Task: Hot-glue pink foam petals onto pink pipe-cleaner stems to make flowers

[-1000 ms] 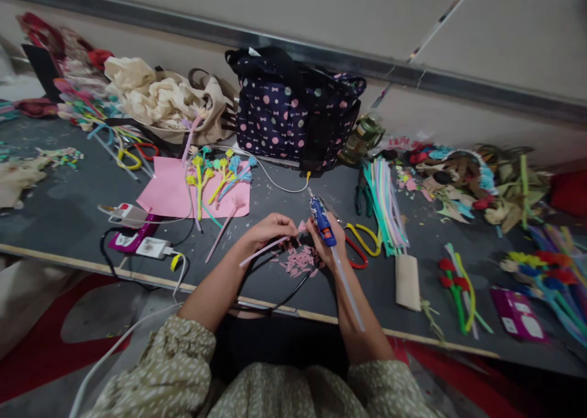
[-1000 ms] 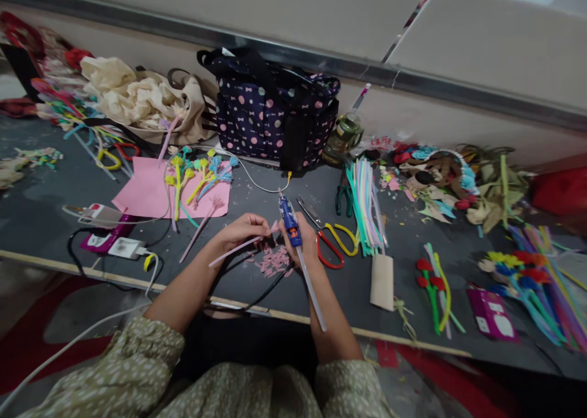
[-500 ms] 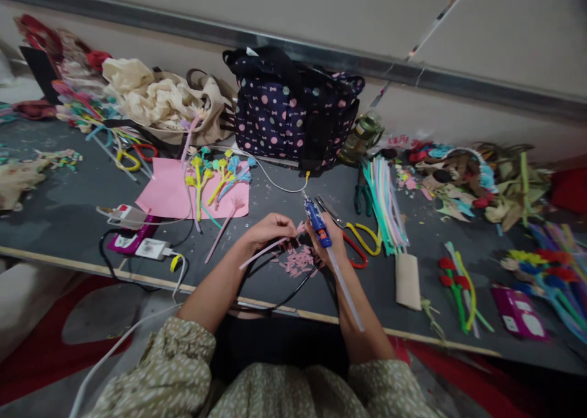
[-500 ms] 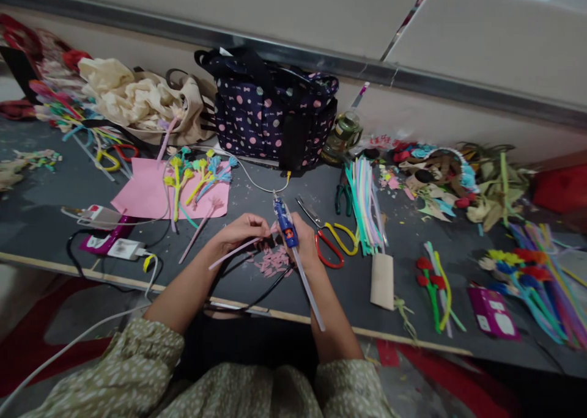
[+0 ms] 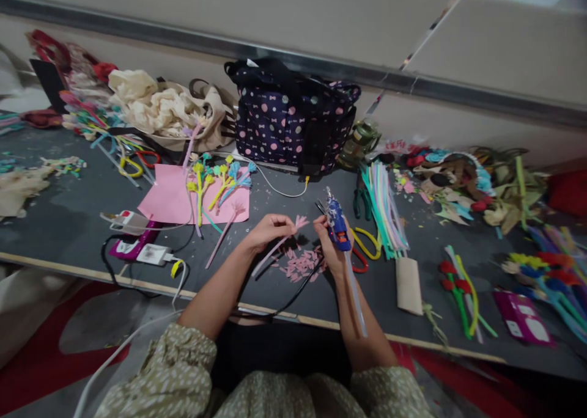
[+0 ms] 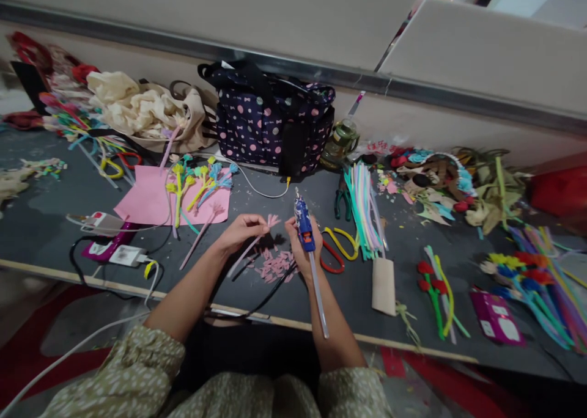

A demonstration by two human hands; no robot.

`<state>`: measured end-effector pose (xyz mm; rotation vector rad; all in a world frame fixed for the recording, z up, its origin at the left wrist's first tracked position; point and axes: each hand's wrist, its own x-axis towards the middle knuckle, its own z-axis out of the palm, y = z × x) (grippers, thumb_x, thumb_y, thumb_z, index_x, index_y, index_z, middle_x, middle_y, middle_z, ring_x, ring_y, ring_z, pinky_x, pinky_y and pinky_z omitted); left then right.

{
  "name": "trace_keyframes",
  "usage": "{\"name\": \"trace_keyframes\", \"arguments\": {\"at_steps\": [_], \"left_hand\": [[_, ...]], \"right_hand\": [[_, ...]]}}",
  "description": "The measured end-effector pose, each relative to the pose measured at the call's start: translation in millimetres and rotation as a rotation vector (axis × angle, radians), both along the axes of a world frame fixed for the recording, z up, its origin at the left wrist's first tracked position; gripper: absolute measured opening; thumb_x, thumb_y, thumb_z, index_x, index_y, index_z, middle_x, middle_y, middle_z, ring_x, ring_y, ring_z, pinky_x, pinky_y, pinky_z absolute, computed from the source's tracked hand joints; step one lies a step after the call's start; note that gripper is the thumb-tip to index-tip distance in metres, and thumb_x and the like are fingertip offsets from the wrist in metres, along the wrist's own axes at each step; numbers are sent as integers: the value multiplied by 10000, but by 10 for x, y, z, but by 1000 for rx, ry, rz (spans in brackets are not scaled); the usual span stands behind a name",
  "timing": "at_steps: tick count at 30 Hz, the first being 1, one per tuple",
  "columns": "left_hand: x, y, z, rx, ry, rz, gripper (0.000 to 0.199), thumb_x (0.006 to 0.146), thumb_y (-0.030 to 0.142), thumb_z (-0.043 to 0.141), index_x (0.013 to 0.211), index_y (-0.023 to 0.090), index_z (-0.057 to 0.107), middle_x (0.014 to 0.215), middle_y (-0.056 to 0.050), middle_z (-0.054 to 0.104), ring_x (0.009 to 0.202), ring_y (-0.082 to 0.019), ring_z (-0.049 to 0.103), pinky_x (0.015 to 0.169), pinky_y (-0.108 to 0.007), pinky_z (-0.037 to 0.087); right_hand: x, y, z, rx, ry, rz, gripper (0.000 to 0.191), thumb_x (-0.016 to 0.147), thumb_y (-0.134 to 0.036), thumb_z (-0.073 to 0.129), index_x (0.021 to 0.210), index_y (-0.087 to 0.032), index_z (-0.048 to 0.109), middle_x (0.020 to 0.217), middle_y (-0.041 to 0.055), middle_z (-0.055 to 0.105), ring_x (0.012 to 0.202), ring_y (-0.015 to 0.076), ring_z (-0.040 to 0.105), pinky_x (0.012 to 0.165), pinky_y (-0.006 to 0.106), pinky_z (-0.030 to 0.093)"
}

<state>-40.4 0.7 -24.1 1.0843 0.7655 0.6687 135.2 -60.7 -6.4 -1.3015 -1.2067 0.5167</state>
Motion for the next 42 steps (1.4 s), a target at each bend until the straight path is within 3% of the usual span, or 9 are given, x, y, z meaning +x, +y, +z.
{"name": "trace_keyframes", "arguments": {"at_steps": [6,14,22,27,35,42], "left_hand": [[12,-4,34,107,-71,196,247,639,324,799,700,134,653,608,20,568,524,-62,489,526,-183,383],[-30,-14,17,63,-195,231,261,555,287,841,652,136,652,677,-2,611,561,-87,532,514,-196,417],[-80,-11,37,-64,-341,226,307,510,320,855,617,127,642,556,-5,590,436,-83,486,425,-210,380],[-73,-5,77,-102,-319,247,306,556,333,832,629,119,627,614,-27,618,456,-71,480,431,-211,392],[-31,45,68,-104,-237,354,274,632,358,802,716,128,680,607,-3,609,449,-48,465,451,-185,402],[9,38,43,-3,-141,447,284,634,392,791,712,133,704,585,10,597,444,-41,426,449,-179,350]], "right_hand": [[-19,2,-19,-36,7,4,119,805,-291,665,813,-188,606,763,-16,615,683,126,560,692,273,469],[-54,-4,-5,-41,93,50,119,800,-290,671,814,-194,603,756,-19,598,677,126,551,694,274,465],[-49,-2,4,-74,197,66,176,775,-333,688,787,-190,587,792,3,610,708,139,564,722,284,476],[-54,-14,26,-98,158,73,196,782,-368,683,797,-190,603,776,14,622,688,147,566,697,291,482],[-43,-52,-65,-164,160,243,341,820,-514,605,884,-182,641,863,59,677,622,137,577,605,272,497],[-54,-109,-128,-232,23,317,289,825,-480,617,832,-194,652,691,22,658,565,141,597,580,261,504]]}}
